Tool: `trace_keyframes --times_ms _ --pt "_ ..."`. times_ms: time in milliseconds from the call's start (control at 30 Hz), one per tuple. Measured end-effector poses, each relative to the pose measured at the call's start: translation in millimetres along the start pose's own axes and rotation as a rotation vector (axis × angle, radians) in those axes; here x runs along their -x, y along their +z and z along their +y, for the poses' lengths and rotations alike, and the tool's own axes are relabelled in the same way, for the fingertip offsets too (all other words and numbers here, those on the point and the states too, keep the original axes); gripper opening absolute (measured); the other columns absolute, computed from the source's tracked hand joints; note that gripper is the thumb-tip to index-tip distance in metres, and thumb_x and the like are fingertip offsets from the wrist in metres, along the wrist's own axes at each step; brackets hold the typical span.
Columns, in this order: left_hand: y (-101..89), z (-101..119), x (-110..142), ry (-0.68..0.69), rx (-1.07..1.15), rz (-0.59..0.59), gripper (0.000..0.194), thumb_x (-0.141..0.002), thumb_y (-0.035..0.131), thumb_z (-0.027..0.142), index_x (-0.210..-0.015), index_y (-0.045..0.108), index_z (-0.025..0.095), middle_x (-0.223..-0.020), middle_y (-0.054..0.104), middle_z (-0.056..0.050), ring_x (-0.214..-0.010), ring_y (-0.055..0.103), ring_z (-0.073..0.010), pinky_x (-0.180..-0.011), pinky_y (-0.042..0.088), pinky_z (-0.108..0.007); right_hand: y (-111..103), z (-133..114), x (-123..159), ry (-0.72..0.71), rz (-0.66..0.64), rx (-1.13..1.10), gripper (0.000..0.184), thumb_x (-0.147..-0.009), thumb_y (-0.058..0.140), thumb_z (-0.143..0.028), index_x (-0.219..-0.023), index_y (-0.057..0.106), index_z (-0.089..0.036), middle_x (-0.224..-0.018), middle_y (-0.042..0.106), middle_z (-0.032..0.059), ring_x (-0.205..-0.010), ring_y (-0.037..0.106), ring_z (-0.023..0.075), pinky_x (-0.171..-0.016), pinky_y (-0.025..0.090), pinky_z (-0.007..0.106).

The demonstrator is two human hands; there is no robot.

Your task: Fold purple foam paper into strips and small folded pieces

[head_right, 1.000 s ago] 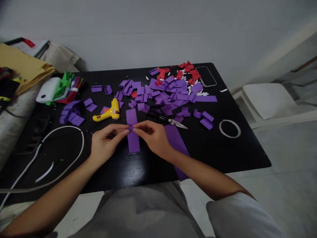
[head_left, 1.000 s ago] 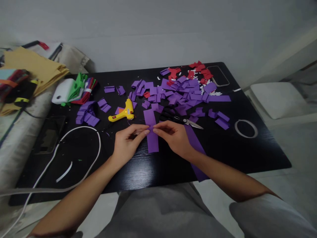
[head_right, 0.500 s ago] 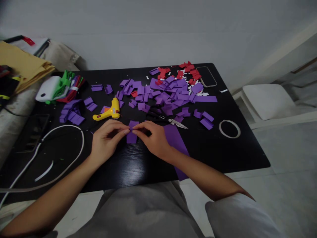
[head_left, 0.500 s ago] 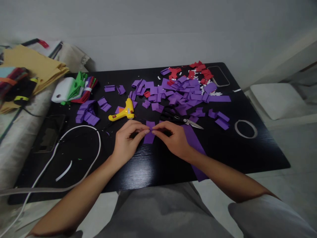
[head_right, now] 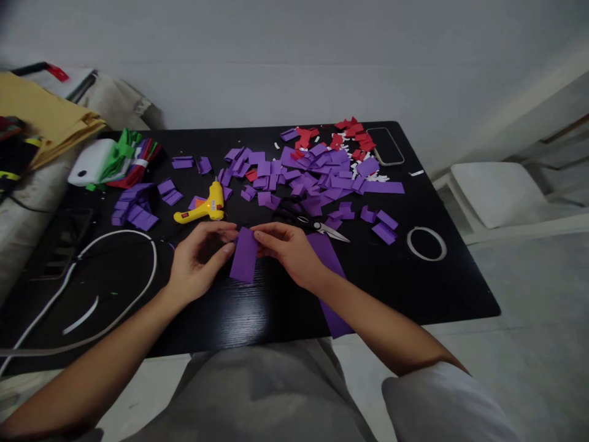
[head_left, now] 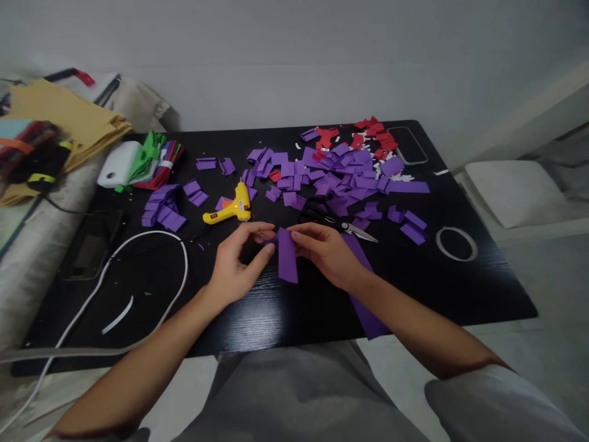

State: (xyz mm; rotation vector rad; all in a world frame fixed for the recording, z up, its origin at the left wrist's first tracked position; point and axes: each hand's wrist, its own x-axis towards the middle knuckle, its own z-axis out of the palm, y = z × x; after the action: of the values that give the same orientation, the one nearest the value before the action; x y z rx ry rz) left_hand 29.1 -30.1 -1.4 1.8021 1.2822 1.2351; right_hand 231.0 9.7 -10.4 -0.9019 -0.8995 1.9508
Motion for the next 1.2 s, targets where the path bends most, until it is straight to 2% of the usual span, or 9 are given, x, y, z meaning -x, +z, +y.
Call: trace_keyframes --times_ms 367,467,600,667,833,967,1200 --pt "2.6 4.3 0.6 0.031 -0.037 0.011 0.026 -0.091 0.073 0.025 -0.116 0.071 0.020 -0.095 0.076 -0.004 -0.085 0.071 -0.0160 -0.083 0.058 -0.030 -0.8 4.5 -0.8 0.132 -0.041 -0.023 0.027 -0.070 0.093 -0.036 -0.091 0.083 -0.023 -0.089 0.078 -0.0002 -0.077 0.070 0.0124 -0.078 0.059 0.026" --pt "1.5 5.5 1.2 0.031 -0.002 -0.013 0.027 -0.091 0.072 0.024 -0.118 0.070 0.020 -0.093 0.075 -0.004 -0.085 0.071 -0.0165 -0.084 0.059 -0.031 -0.8 6.8 -0.6 0.089 -0.019 0.025 0.028 -0.069 0.093 -0.038 -0.092 0.082 -0.024 -0.088 0.077 -0.0005 -0.076 0.069 0.0126 -0.076 0.059 0.026" --pt "0.2 6.9 0.8 0.027 0.096 -0.051 0.032 -0.092 0.069 0.020 -0.124 0.067 0.019 -0.092 0.073 -0.004 -0.084 0.069 -0.0154 -0.082 0.058 -0.030 0.2 5.7 1.6 -0.076 0.031 0.180 0.024 -0.076 0.088 -0.038 -0.094 0.082 -0.024 -0.087 0.077 -0.0004 -0.078 0.067 0.0129 -0.075 0.057 0.026" --pt "0.6 7.2 0.6 0.032 0.118 -0.050 0.034 -0.090 0.069 0.017 -0.124 0.067 0.019 -0.090 0.072 -0.003 -0.083 0.069 -0.0152 -0.082 0.058 -0.030 0.5 4.3 2.8 -0.113 0.033 0.221 0.023 -0.078 0.087 -0.039 -0.094 0.082 -0.024 -0.089 0.077 0.0000 -0.079 0.068 0.0138 -0.075 0.058 0.027" --pt "2.7 6.7 1.3 0.044 0.124 -0.024 0.035 -0.087 0.074 0.016 -0.121 0.066 0.020 -0.090 0.074 -0.003 -0.083 0.071 -0.0152 -0.083 0.059 -0.031 -1.8 4.8 2.7 -0.062 -0.028 0.205 0.026 -0.078 0.087 -0.041 -0.097 0.081 -0.024 -0.091 0.077 -0.0002 -0.081 0.068 0.0138 -0.079 0.057 0.028" --pt "3.4 6.0 2.2 0.024 0.146 -0.004 0.032 -0.087 0.076 0.019 -0.118 0.068 0.019 -0.090 0.077 -0.003 -0.083 0.074 -0.0154 -0.082 0.061 -0.030 -3.1 7.8 1.5 -0.022 -0.111 0.171 0.028 -0.080 0.086 -0.042 -0.098 0.079 -0.022 -0.090 0.075 -0.0002 -0.079 0.068 0.0126 -0.076 0.057 0.026" --pt "3.9 4.5 2.2 -0.008 0.116 0.025 0.029 -0.086 0.080 0.025 -0.113 0.070 0.020 -0.092 0.078 -0.003 -0.084 0.076 -0.0163 -0.082 0.062 -0.030 0.3 5.6 3.9 0.009 -0.133 0.108 0.028 -0.079 0.087 -0.040 -0.095 0.072 -0.022 -0.085 0.074 -0.0008 -0.078 0.072 0.0141 -0.076 0.061 0.028"
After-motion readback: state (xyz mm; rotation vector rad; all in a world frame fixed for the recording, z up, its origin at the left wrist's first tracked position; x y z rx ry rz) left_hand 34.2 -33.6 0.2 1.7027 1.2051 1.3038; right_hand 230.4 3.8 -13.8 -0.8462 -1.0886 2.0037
